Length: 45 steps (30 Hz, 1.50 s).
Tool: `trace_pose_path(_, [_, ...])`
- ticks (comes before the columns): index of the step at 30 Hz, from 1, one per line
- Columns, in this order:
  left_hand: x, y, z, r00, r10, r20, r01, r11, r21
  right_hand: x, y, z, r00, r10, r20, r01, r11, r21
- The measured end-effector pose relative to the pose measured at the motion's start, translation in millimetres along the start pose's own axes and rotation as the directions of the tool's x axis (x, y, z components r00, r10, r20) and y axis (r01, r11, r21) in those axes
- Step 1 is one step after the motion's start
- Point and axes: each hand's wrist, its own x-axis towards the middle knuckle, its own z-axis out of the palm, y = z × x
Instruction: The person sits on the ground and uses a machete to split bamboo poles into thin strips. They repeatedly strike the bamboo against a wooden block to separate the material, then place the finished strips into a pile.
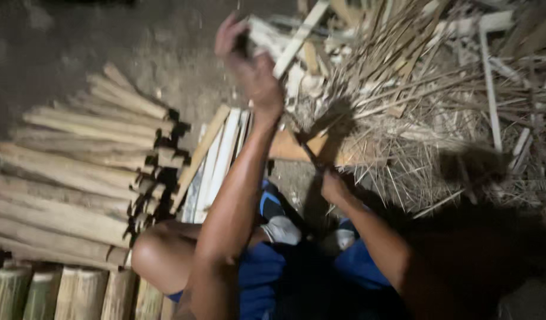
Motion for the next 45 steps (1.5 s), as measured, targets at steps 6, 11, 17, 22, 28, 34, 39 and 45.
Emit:
trace_pose_path(6, [3.2,5.8,-63.7,0.968,-0.249,-0.003,0.246,0.954,0.172,-25.6,54.3,-78.4,0.954,0.240,-0.183,-0.251,0.967,-0.041])
trace_pose_path(11, [-5.1,47.1,-64.0,0.914,-0.374,0.159,0.399,0.899,-0.179,-35.8,48.9,-138.9,0.872,0.322,-0.368,-0.316,0.945,0.079])
trace_pose_path(17, [-11.5,75.8,-63.9,0.852,-0.461,0.249,0.492,0.868,-0.074,-98.0,-57.2,-150.2,0.981,0.121,-0.149,-0.033,0.871,0.491])
trace_pose_path(22, [-23.5,86.6,-78.9,0.874,-0.282,0.394,0.306,0.952,0.002,-169.3,-150.5,-212.5,0.993,-0.115,-0.017,0.092,0.692,0.716])
trace_pose_path(28, [-25.7,93.4,-80.4,0.837,-0.410,0.362,0.469,0.879,-0.090,-185.5,-205.0,-258.0,0.938,-0.228,-0.263,0.333,0.809,0.485])
trace_pose_path(34, [-21.5,86.6,-89.1,0.893,-0.316,0.321,0.328,0.944,0.017,-135.7,-129.8,-152.1,0.926,-0.181,-0.332,0.311,0.865,0.394])
trace_pose_path(39, [-18.9,90.6,-92.5,0.875,-0.391,0.286,0.401,0.916,0.025,-52.8,-43.8,-63.6,0.983,0.177,0.046,-0.181,0.975,0.128])
trace_pose_path(45, [-20.4,82.2,-64.9,0.956,-0.238,0.169,0.227,0.971,0.081,-73.4,-76.3,-88.7,0.979,-0.020,-0.201,0.107,0.896,0.430])
